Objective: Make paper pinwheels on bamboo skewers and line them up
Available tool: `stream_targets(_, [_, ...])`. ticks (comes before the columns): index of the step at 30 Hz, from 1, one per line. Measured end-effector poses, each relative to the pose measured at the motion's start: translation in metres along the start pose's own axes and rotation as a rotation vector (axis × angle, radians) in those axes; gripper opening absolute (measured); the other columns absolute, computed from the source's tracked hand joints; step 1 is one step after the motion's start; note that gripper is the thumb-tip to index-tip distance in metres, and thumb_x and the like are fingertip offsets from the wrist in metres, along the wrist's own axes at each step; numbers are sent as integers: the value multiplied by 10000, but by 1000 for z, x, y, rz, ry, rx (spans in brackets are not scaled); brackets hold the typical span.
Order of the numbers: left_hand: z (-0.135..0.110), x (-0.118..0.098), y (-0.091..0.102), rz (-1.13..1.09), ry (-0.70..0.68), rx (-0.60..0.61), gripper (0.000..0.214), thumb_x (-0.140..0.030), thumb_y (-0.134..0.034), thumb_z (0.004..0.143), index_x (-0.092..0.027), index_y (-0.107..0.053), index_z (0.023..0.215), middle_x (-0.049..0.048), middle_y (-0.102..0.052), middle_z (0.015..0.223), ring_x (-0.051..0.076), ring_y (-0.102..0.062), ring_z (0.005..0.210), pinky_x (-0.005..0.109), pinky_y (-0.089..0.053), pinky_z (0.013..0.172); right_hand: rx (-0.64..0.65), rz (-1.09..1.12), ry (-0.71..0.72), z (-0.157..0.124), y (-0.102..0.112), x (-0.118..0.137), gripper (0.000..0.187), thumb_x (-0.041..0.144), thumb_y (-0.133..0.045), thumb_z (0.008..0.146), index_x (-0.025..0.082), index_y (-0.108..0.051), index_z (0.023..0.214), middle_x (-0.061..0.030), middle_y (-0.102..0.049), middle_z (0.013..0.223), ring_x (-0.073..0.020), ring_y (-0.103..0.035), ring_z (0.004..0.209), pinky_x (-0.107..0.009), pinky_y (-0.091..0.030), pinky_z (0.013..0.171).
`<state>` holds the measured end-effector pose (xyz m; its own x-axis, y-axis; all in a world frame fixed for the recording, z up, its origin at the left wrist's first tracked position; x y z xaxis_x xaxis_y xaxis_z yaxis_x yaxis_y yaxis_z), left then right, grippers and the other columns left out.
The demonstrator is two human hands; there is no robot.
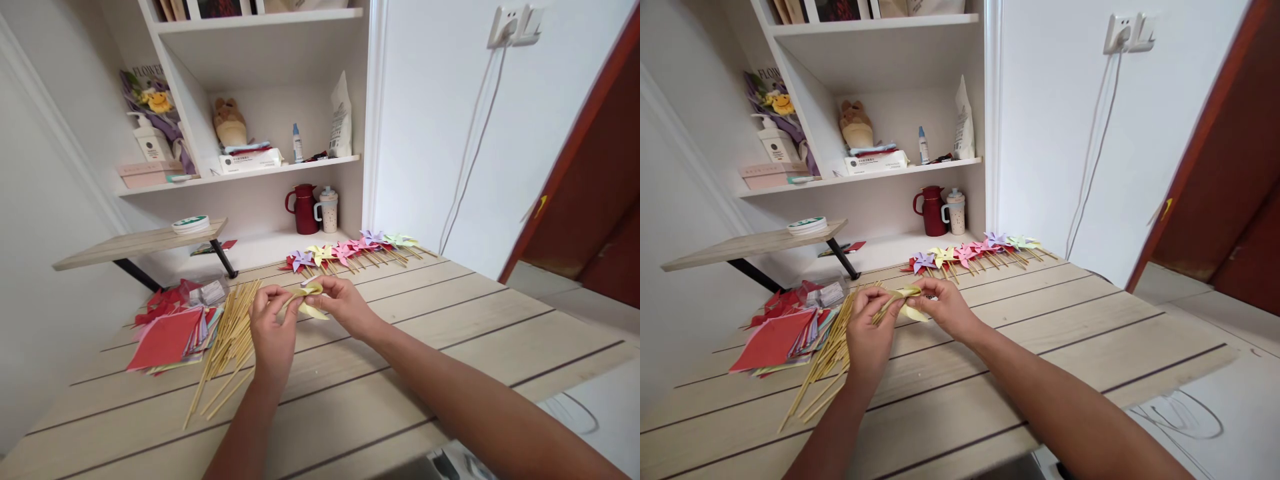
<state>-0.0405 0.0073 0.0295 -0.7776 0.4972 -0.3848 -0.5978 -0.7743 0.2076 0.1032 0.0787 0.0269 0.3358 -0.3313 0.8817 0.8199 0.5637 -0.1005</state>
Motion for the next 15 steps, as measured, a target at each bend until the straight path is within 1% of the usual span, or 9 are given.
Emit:
stream_targets(2, [0, -6, 2, 59, -87, -10, 74, -224, -678, 898, -228, -751, 903, 32, -649, 923, 184, -635, 867, 370, -490, 821, -12, -85, 87, -1, 2, 3, 140, 351, -769, 800, 219, -746, 843, -10, -685, 801, -168, -603, 776, -319, -480, 754])
stream_targets(5, [0, -20, 7, 173, -262, -49, 149, -133, -658, 891, -246, -750, 924, 28, -660, 898, 191, -635, 874, 414, -457, 921, -55, -213, 273, -3, 4, 11, 50, 288, -734, 825, 260, -775, 831, -49, -704, 990, -223, -630, 976, -398, -483, 913])
stream_targets(7, [0, -28, 10, 229, -357, -84, 187, -92, -652, 882, -247, -743, 937, 26, -665, 886, 187, -632, 863, 431, -432, 979, -102, -277, 378, -6, 5, 17, 43, 255, -751, 817, 281, -785, 813, -58, -675, 1104, -243, -613, 1078, -424, -465, 981])
stream_targets(8, [-1, -31, 11, 249, -391, -98, 200, -78, -649, 879, -243, -738, 949, 25, -666, 886, 183, -631, 854, 434, -423, 999, -119, -297, 412, -7, 5, 19, 55, 242, -758, 816, 288, -788, 814, -60, -665, 1123, -246, -610, 1091, -428, -464, 989])
stream_targets(11, [-1, -37, 13, 292, -449, -122, 214, -56, -652, 870, -226, -724, 979, 27, -666, 885, 170, -632, 830, 432, -406, 1021, -91, -313, 463, -9, 3, 22, 106, 200, -731, 845, 292, -782, 839, -56, -691, 1037, -239, -630, 1024, -423, -484, 949])
stream_targets(13, [-2, -39, 14, 303, -465, -121, 216, -59, -650, 872, -227, -721, 988, 24, -670, 886, 165, -636, 822, 428, -404, 1024, -54, -303, 472, -9, 2, 22, 147, 168, -690, 868, 290, -773, 861, -44, -711, 932, -233, -641, 958, -421, -494, 921])
stream_targets(15, [-3, -39, 14, 301, -471, -120, 222, -63, -633, 883, -233, -725, 992, 22, -676, 885, 162, -643, 822, 423, -407, 1025, -58, -300, 462, -9, 1, 21, 171, 144, -671, 867, 286, -767, 865, -35, -712, 872, -234, -643, 922, -419, -501, 904])
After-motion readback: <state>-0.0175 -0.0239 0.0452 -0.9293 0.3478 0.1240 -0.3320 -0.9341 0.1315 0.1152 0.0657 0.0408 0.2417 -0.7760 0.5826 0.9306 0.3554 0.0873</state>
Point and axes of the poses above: each hand's wrist, its own z-axis towards the middle knuckle, its own y-axis out of the back of the hand, x = y × z, the point moved 3 cm from there along z, towards the middle knuckle
